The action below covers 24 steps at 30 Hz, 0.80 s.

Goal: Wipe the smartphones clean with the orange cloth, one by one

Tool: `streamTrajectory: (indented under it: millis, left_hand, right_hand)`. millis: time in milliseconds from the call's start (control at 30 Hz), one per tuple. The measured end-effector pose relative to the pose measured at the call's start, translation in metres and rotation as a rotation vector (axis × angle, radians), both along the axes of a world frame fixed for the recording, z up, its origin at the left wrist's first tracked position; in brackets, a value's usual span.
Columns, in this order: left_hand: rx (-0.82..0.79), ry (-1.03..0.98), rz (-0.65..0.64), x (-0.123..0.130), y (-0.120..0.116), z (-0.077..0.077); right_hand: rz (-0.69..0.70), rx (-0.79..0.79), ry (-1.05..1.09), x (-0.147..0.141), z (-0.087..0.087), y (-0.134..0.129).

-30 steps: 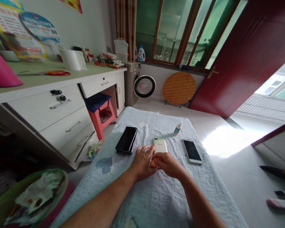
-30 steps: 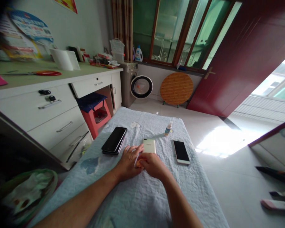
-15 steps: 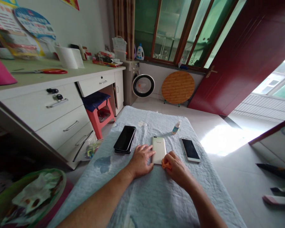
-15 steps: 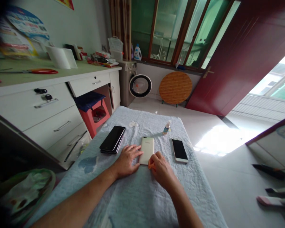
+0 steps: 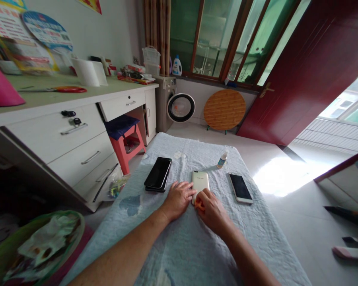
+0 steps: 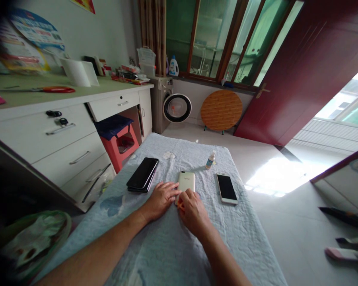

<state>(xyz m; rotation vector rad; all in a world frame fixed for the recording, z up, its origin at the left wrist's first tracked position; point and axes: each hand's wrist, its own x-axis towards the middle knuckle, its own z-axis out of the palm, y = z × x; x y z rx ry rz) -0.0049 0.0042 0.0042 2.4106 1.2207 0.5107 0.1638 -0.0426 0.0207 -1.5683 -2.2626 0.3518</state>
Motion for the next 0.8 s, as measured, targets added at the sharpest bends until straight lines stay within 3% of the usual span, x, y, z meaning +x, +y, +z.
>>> streamTrajectory:
  millis: [267,800]
  left_hand:
    - [0.022,-0.030,-0.008,-0.001,-0.001,-0.001]
    - [0.032,-0.022,-0.002,-0.002,-0.002,0.000]
  right_hand:
    - [0.026,0.014,-0.006,-0.011,-0.001,0.001]
    - [-0.117,-0.073,-0.006,0.049,-0.001,-0.005]
